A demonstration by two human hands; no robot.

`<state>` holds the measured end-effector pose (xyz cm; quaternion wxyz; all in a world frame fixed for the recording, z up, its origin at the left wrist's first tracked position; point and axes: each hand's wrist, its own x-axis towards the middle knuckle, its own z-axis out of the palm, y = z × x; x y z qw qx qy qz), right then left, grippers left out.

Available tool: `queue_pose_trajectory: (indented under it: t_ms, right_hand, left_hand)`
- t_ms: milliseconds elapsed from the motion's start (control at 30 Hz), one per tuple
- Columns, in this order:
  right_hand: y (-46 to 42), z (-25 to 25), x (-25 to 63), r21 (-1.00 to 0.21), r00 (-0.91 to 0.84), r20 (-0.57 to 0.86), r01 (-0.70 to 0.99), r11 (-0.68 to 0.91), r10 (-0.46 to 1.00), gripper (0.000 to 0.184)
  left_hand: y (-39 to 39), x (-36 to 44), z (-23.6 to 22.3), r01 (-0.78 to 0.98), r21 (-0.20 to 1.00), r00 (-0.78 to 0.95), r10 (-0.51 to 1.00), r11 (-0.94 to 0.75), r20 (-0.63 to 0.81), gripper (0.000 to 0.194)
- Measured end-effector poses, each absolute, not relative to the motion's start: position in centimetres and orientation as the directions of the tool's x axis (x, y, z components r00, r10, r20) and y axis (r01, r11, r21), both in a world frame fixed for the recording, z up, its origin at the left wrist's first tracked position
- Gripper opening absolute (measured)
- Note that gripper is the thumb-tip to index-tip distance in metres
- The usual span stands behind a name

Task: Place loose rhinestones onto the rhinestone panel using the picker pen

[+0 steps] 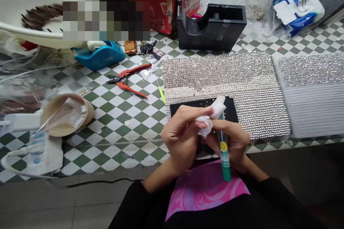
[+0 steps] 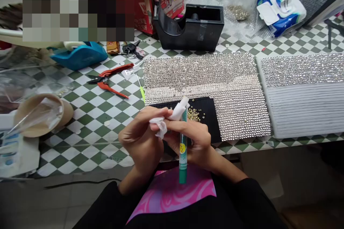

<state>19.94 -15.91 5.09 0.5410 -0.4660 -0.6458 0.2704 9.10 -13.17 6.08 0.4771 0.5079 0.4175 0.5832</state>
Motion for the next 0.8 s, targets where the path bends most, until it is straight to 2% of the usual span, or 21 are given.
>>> queue_pose_trajectory:
  t_ms: [233, 500, 633, 733, 800]
  right_hand:
    - [-16.4, 5.1, 20.2, -0.901, -0.029, 0.388, 0.2, 0.385, 0.921, 0.046]
    - [-16.7, 5.0, 20.6, -0.928, -0.028, 0.363, 0.079, 0.364, 0.931, 0.042]
    - [-16.8, 5.6, 21.0, -0.95, -0.028, 0.298, -0.102, 0.294, 0.954, 0.025]
    - [-16.7, 5.9, 21.1, -0.945, 0.077, 0.25, -0.197, 0.26, 0.965, 0.044]
    - [-16.7, 6.0, 21.0, -0.945, 0.157, 0.223, -0.209, 0.253, 0.962, 0.047]
  left_hand:
    - [-13.3, 9.1, 6.4, -0.029, 0.95, -0.063, 0.949, -0.311, 0.308, 0.019]
    - [-13.3, 9.2, 6.9, 0.053, 0.938, -0.071, 0.936, -0.342, 0.345, 0.016]
    - [-12.2, 9.2, 7.6, 0.183, 0.927, -0.276, 0.888, -0.329, 0.369, 0.026]
    - [-12.2, 9.3, 7.8, 0.232, 0.893, -0.383, 0.808, -0.386, 0.448, 0.023]
    - [-12.8, 9.4, 7.5, 0.29, 0.841, -0.297, 0.792, -0.457, 0.533, 0.031]
